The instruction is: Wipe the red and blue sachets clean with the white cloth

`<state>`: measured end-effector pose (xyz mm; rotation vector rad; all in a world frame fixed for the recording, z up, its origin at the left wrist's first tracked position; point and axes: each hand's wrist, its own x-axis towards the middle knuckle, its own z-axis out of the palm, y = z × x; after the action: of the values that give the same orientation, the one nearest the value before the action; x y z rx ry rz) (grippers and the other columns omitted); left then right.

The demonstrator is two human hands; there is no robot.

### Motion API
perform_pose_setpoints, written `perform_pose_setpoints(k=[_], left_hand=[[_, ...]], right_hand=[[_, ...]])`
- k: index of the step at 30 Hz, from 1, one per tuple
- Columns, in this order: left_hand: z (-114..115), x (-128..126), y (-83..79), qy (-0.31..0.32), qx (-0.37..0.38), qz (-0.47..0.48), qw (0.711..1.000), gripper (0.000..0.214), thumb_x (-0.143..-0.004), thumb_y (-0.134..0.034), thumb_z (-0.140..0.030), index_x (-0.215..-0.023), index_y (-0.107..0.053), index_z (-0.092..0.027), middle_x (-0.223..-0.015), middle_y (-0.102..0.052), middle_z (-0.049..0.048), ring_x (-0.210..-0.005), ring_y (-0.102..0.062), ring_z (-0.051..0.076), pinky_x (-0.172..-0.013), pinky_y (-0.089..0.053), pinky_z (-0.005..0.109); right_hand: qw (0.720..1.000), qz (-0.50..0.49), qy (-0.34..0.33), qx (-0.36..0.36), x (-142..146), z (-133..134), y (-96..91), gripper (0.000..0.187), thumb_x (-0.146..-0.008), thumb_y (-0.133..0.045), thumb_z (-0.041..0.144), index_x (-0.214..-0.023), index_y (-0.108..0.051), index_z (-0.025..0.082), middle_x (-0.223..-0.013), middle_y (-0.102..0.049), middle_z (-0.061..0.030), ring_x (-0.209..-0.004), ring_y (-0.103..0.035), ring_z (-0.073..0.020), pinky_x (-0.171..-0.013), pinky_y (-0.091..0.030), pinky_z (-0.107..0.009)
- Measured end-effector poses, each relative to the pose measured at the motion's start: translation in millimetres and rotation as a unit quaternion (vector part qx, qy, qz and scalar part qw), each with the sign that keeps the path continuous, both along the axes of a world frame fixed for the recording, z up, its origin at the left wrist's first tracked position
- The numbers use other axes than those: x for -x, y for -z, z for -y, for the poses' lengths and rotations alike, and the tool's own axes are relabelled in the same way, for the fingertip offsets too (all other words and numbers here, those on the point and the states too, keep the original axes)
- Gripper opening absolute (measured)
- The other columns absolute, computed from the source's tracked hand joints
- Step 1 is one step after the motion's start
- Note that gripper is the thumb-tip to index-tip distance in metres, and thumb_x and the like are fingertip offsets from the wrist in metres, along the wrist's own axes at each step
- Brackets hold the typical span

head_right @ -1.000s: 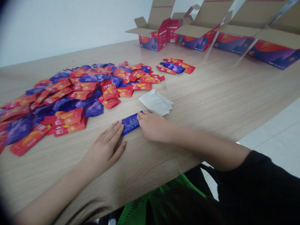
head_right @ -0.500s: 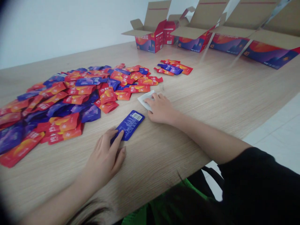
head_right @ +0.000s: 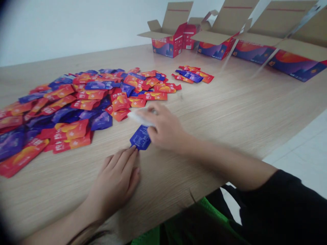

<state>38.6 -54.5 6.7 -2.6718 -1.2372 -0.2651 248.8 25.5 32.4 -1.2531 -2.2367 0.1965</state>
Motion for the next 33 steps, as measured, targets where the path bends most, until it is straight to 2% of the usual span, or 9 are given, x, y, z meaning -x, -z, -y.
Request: perform_pose_setpoints(k=[3,6,9,15,20,21,25,30,33], left_hand=[[0,0,-0.7,-0.003,0.003,-0.010,1.000,0.041,-0.090,-0.042,-0.023,-0.118,-0.063,-0.001,-0.120,-0.066,0.0231,-0.112,-0.060,0.036,-0.086,-0.052,0.048],[-1,0,0.8,-0.006,0.003,-0.003,1.000,0.045,-0.088,-0.043,-0.023,-0.122,-0.060,0.002,-0.124,-0.063,0.0253,-0.114,-0.059,0.037,-0.087,-0.052,0.049],[-1,1,2.9,-0.007,-0.003,-0.002,1.000,0.047,-0.089,-0.041,-0.024,-0.124,-0.058,0.003,-0.132,-0.058,0.0264,-0.117,-0.058,0.037,-0.087,-0.052,0.049],[-2,0,2.8,-0.008,-0.001,-0.016,1.000,0.046,-0.089,-0.040,-0.023,-0.121,-0.061,0.002,-0.126,-0.063,0.0253,-0.117,-0.060,0.037,-0.087,-0.053,0.047],[-1,1,5.0,-0.002,-0.019,-0.013,1.000,0.048,-0.088,-0.043,-0.023,-0.124,-0.059,0.004,-0.135,-0.057,0.0266,-0.117,-0.060,0.039,-0.084,-0.055,0.049],[0,1,5.6,-0.003,-0.023,-0.012,1.000,0.048,-0.088,-0.043,-0.023,-0.124,-0.059,0.004,-0.134,-0.057,0.0265,-0.117,-0.060,0.038,-0.085,-0.055,0.048],[1,1,6.8,-0.009,-0.040,-0.008,0.999,0.046,-0.089,-0.042,-0.023,-0.121,-0.061,0.004,-0.129,-0.062,0.0256,-0.117,-0.061,0.037,-0.086,-0.055,0.046],[0,1,6.7,-0.004,-0.053,-0.014,0.999,0.048,-0.089,-0.039,-0.023,-0.122,-0.061,0.003,-0.132,-0.060,0.0242,-0.116,-0.062,0.036,-0.083,-0.057,0.044],[-2,2,7.2,-0.001,-0.053,-0.007,0.999,0.042,-0.089,-0.040,-0.021,-0.112,-0.067,0.000,-0.120,-0.068,0.0230,-0.111,-0.065,0.035,-0.080,-0.057,0.043]], right_hand=[[0.990,0.092,-0.103,0.022,26,19,8.1,0.051,-0.087,-0.050,0.025,-0.138,-0.055,0.022,-0.145,-0.044,-0.0140,-0.123,-0.043,-0.0318,-0.103,-0.034,-0.049],[0.989,0.121,-0.065,0.059,25,8,18.8,0.051,-0.086,-0.051,0.026,-0.137,-0.056,0.025,-0.155,-0.033,-0.0124,-0.136,-0.030,-0.0345,-0.109,-0.024,-0.055],[0.990,0.118,-0.006,0.070,18,-3,23.5,0.054,-0.086,-0.048,0.024,-0.140,-0.054,0.023,-0.156,-0.032,-0.0116,-0.140,-0.027,-0.0329,-0.113,-0.018,-0.054],[0.985,0.122,-0.118,0.042,23,11,23.7,0.057,-0.087,-0.051,0.030,-0.143,-0.049,0.022,-0.157,-0.032,-0.0108,-0.143,-0.024,-0.0325,-0.116,-0.018,-0.051],[0.990,0.121,0.021,0.067,18,0,25.3,0.058,-0.089,-0.048,0.028,-0.147,-0.044,0.017,-0.157,-0.030,-0.0155,-0.141,-0.028,-0.0364,-0.114,-0.022,-0.053],[0.990,0.123,0.018,0.061,18,1,25.5,0.058,-0.090,-0.048,0.030,-0.147,-0.044,0.019,-0.157,-0.030,-0.0147,-0.141,-0.027,-0.0378,-0.114,-0.022,-0.054],[0.986,0.135,-0.093,0.036,22,12,25.3,0.055,-0.092,-0.046,0.035,-0.146,-0.045,0.024,-0.155,-0.035,-0.0102,-0.143,-0.023,-0.0365,-0.115,-0.018,-0.054],[0.992,0.113,-0.020,0.045,29,18,27.1,0.058,-0.090,-0.049,0.034,-0.145,-0.045,0.016,-0.155,-0.033,-0.0159,-0.140,-0.026,-0.0393,-0.114,-0.021,-0.055],[0.987,0.117,-0.104,0.028,31,19,27.9,0.059,-0.089,-0.050,0.035,-0.145,-0.045,0.018,-0.154,-0.036,-0.0131,-0.141,-0.025,-0.0364,-0.116,-0.018,-0.052]])
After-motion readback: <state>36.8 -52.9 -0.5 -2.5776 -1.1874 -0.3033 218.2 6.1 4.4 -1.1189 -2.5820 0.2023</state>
